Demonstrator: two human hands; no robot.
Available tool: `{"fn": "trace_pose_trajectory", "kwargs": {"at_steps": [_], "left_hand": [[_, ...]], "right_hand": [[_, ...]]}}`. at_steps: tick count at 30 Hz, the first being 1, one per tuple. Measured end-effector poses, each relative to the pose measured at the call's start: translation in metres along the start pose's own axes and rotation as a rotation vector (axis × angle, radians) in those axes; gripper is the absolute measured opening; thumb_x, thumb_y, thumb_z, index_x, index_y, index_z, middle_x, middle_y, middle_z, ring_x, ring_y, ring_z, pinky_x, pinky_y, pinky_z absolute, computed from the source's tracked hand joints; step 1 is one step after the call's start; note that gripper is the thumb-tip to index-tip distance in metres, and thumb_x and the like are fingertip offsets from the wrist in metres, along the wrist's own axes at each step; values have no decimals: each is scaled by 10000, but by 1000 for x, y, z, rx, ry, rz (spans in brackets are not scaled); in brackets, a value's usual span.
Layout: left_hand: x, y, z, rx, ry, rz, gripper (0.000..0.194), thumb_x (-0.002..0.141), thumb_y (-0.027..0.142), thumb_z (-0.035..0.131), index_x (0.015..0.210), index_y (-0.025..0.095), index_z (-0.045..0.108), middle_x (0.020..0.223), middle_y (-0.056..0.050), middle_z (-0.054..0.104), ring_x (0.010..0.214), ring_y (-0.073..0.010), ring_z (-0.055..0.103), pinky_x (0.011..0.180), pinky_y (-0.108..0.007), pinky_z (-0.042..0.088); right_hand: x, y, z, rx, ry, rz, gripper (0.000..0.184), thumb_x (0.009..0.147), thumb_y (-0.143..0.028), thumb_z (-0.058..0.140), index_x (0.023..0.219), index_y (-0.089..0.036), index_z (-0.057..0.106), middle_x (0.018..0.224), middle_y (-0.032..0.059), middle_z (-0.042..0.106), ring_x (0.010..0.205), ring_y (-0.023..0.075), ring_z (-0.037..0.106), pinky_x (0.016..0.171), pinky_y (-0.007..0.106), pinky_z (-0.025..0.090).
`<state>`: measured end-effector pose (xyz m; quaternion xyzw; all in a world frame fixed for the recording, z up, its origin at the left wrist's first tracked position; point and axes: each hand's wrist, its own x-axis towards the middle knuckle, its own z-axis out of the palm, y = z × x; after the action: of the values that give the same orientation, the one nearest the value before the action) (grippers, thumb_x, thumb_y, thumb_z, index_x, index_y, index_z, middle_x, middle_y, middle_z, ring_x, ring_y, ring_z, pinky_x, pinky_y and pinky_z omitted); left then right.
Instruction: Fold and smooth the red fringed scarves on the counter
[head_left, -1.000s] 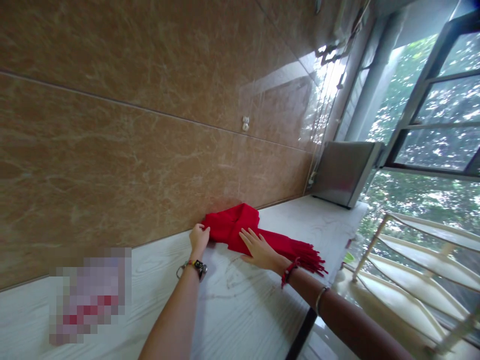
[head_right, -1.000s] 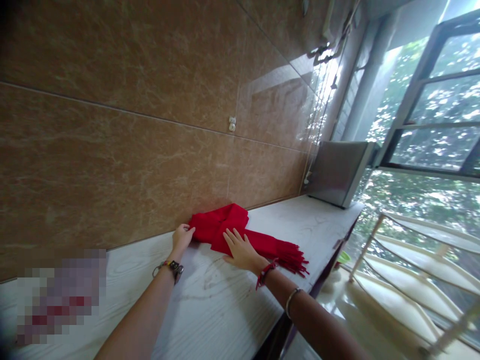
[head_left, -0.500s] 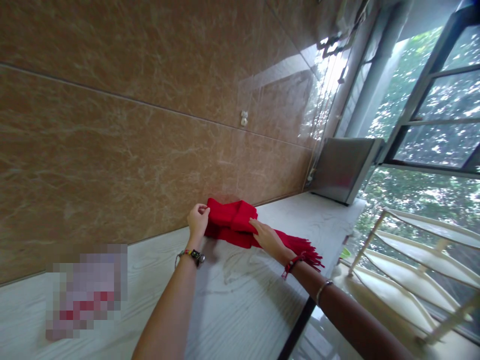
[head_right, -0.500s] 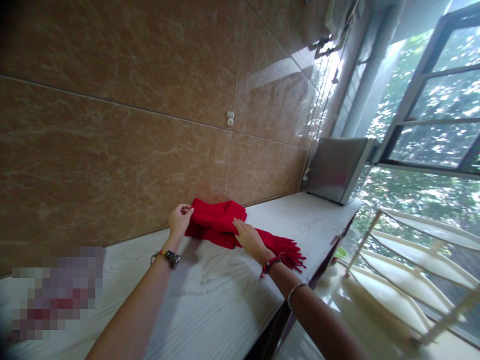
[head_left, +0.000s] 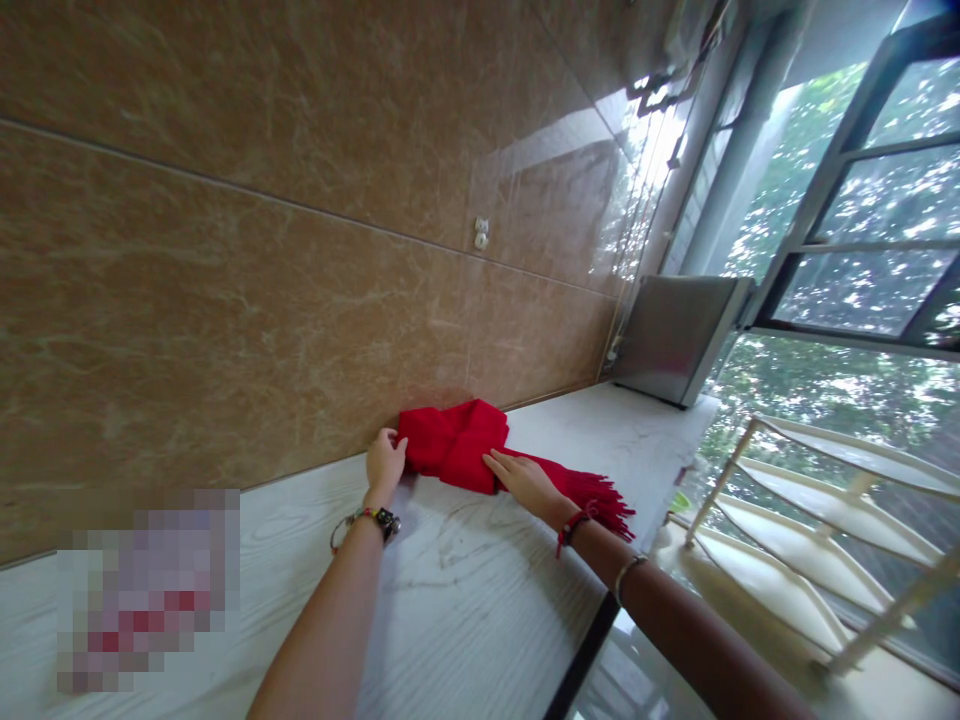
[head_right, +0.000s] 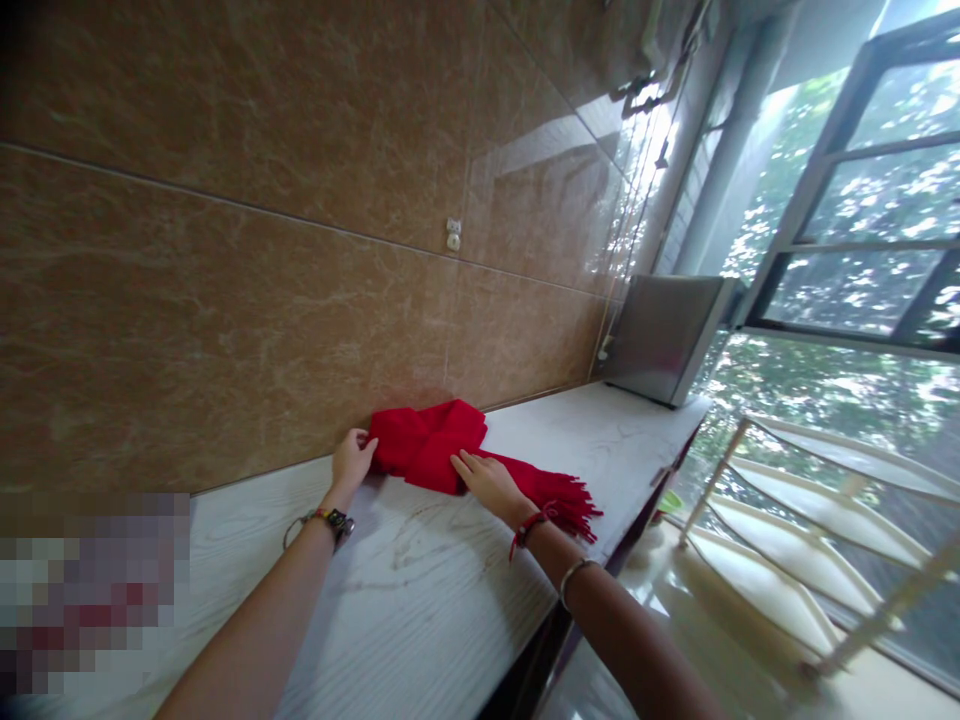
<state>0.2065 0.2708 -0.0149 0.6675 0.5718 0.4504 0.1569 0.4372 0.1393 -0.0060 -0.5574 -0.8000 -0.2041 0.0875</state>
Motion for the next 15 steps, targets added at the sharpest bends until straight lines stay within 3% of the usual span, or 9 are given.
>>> {"fn": "trace_pose_trajectory", "kwargs": {"at_steps": [4, 8, 11, 15], "left_hand": [[-7, 2, -3, -14, -43, 71, 482, 804, 386, 487, 1218, 153, 398, 1101, -125, 599, 986, -209, 577, 806, -296, 427], [-15, -2, -11, 94, -221, 148, 780, 697, 452, 610, 1338, 201, 245, 1245, -148, 507, 1094, -255, 514, 859, -331, 394], [-17, -3, -19, 238, -299, 111, 692, 789, 451, 488, 1361, 195, 195, 1179, -165, 558, 1098, -282, 508, 911, -426, 329], [-20, 7, -23, 353, -292, 73, 621, 831, 379, 423, 1371, 198, 175, 1085, -170, 613, 1036, -305, 546, 923, -537, 261]], "right_hand": [[2, 6, 5, 51, 1, -41, 500, 792, -84, 403, 1288, -140, 404, 1292, 138, 452, 1151, 219, 457, 940, 355, 390], [-1, 13, 9, 57, -3, -3, 537, 797, -78, 392, 1320, -194, 358, 1334, 109, 408, 1169, 215, 437, 941, 357, 387], [-4, 16, 5, 43, -25, -23, 517, 827, -74, 361, 1322, -224, 353, 1335, 107, 404, 1140, 209, 466, 929, 344, 392], [-6, 15, 0, 130, -9, -23, 410, 862, -138, 403, 1260, -233, 424, 1301, 100, 431, 1130, 207, 459, 941, 372, 374]]}}
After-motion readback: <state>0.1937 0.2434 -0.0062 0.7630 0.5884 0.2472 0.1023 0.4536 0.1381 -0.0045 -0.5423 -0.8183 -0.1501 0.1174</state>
